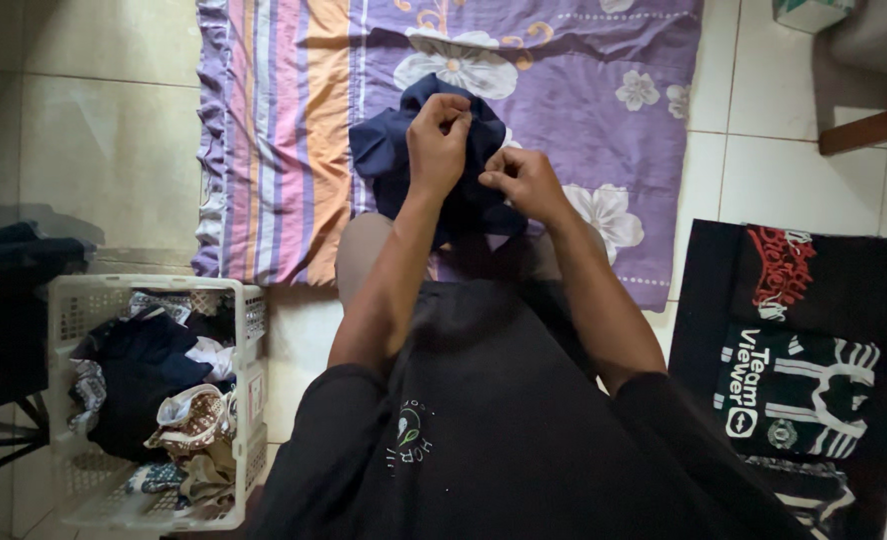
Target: The person folds a patterned shirt and a dark blue shirt on a floral sheet laid on the floor. They smooth the fabric, fold sleeves and sides, and place the finished shirts on a nearby stack.
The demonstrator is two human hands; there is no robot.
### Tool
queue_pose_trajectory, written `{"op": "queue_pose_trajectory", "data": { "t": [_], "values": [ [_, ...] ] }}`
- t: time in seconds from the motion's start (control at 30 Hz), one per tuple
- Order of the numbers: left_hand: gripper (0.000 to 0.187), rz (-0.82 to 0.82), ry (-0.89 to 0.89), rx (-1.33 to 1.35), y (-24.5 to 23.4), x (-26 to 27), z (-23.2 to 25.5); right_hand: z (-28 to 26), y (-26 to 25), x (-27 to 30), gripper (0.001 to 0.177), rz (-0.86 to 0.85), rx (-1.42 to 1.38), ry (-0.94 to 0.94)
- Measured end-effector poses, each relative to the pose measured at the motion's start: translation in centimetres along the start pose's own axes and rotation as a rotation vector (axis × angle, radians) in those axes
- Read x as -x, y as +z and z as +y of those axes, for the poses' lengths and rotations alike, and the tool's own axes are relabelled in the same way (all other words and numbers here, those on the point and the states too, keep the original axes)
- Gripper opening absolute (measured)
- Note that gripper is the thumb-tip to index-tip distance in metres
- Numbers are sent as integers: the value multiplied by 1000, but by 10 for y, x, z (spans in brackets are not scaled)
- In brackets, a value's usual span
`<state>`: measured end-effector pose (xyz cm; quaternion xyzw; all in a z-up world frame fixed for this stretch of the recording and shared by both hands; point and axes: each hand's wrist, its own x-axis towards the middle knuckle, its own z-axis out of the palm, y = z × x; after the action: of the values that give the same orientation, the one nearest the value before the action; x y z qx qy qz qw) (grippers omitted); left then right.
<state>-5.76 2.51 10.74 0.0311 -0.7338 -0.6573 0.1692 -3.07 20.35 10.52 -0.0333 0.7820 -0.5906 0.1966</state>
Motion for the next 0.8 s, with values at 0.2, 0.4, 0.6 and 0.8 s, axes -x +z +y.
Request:
{"op": "queue_pose_trajectory", "data": {
  "t": [0.2,0.4,0.6,0.8],
  "values": [
    [10,-28,-36,123,0,2,-10,7,-20,-5,11,-154,91,-95],
    [12,-65,-63,79,2,16,-39,38,-27,-12,15,-52,-243,-165],
    [32,-207,105,-216,5,50,-56,41,-27,-7,15,-86,-558,-154],
    [9,-132,74,-272,15,51,-63,31,-24,-1,13,-51,-749,-52]
  ]
}}
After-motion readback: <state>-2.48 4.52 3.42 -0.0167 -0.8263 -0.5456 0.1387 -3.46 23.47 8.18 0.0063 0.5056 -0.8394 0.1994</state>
